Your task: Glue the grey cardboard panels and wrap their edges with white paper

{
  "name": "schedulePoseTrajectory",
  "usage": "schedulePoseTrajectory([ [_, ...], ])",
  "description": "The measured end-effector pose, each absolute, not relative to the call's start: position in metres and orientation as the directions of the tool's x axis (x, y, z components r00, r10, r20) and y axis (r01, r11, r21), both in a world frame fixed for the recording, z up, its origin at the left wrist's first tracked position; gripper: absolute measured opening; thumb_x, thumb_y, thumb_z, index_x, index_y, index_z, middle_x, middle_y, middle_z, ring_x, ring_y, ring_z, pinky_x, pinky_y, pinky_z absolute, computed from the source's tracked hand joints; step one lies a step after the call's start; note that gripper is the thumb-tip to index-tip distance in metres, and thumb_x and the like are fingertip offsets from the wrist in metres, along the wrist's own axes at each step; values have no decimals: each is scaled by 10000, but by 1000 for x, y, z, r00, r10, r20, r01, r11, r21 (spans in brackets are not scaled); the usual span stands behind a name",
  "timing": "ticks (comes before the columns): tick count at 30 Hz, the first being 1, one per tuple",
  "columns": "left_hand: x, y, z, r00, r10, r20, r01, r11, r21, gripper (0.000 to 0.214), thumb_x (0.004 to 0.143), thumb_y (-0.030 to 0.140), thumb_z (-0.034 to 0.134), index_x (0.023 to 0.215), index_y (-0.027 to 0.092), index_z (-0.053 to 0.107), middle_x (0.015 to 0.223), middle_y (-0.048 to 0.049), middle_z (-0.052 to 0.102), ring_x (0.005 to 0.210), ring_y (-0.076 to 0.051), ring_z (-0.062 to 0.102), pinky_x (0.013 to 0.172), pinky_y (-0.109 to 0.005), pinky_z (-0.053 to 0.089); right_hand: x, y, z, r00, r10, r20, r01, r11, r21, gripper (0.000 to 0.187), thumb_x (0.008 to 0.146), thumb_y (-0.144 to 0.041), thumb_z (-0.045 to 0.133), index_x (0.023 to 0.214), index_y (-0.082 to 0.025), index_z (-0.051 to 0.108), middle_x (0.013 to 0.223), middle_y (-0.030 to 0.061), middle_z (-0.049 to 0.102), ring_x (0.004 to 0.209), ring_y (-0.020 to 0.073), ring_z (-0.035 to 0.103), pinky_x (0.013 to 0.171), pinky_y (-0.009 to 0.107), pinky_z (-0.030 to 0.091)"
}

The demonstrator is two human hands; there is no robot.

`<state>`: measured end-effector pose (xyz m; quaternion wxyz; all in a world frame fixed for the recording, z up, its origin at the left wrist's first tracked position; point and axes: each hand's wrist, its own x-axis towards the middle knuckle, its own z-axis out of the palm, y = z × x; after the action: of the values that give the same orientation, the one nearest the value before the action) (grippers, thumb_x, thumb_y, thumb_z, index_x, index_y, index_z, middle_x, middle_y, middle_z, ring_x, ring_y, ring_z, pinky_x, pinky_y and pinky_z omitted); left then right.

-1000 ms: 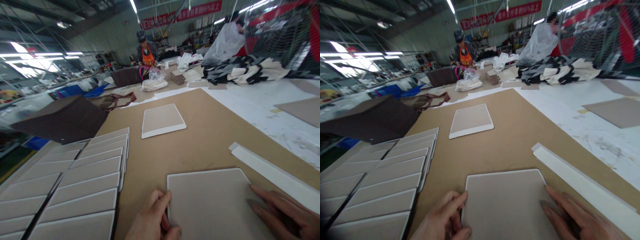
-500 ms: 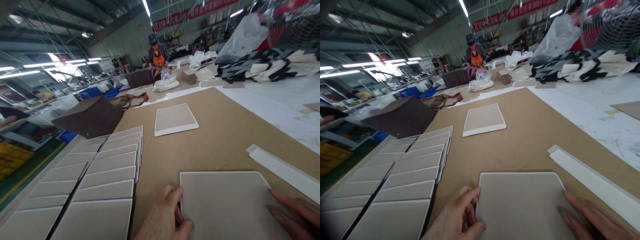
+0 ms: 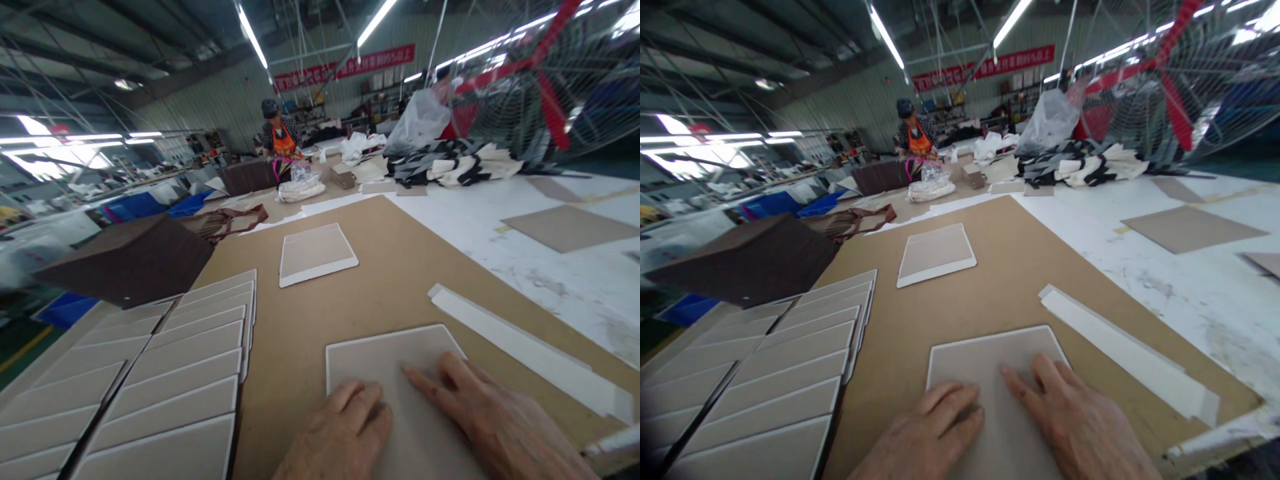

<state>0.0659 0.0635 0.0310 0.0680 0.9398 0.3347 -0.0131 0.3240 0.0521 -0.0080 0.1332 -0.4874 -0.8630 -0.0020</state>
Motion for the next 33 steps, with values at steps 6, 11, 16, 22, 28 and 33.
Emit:
schedulePoseTrajectory([
  [6, 71, 57, 10, 821, 565, 81, 568, -822, -29, 390, 914, 314, 551, 1260, 136, 573, 1343, -164, 582, 1252, -308, 527, 1014, -389, 497, 310, 51, -5, -533, 829, 170, 837, 546, -37, 594, 766, -45, 514, 1295, -315, 536, 959, 33, 581, 750, 194, 614, 560, 266, 465],
  [11, 53, 48, 15, 817, 572, 78, 577, -808, -121, 486, 783, 368, 721, 1198, 157, 580, 1364, -194, 562, 1252, -333, 545, 959, -361, 542, 350, 48, -9, -306, 941, 144, 949, 313, -33, 573, 828, -48, 420, 1304, -338, 553, 975, 45, 589, 729, 180, 621, 569, 271, 436],
  [16, 42, 40, 1, 808, 561, 181, 589, -784, -196, 572, 709, 293, 762, 1211, 153, 527, 1360, -197, 566, 1239, -307, 561, 967, -343, 538, 368, 71, 5, -129, 987, 93, 951, 150, -269, 332, 935, -160, 331, 995, -226, 650, 927, 68, 623, 777, 204, 634, 682, 326, 446],
  [22, 41, 39, -14, 799, 557, 226, 597, -782, -180, 605, 720, 283, 763, 1238, 147, 482, 1382, -208, 543, 1264, -310, 536, 987, -351, 529, 360, 105, 16, -124, 991, 47, 879, 132, -457, 241, 945, -338, 402, 895, -211, 600, 877, 60, 635, 793, 218, 611, 725, 341, 421],
  [28, 38, 39, -17, 802, 539, 257, 589, -785, -193, 585, 781, 314, 723, 1272, 138, 458, 1401, -203, 526, 1313, -299, 488, 1039, -352, 490, 365, 116, 9, -152, 987, 43, 812, 149, -565, 193, 871, -338, 498, 897, -217, 646, 822, 34, 623, 746, 194, 579, 701, 329, 420],
  [33, 34, 44, -25, 820, 512, 254, 565, -796, -216, 574, 897, 510, 587, 1299, 123, 452, 1402, -208, 520, 1345, -293, 448, 1069, -349, 459, 364, 116, 11, -8, 989, 145, 689, 111, -716, 219, 796, -382, 593, 936, -225, 651, 879, 24, 625, 790, 199, 584, 729, 328, 432],
])
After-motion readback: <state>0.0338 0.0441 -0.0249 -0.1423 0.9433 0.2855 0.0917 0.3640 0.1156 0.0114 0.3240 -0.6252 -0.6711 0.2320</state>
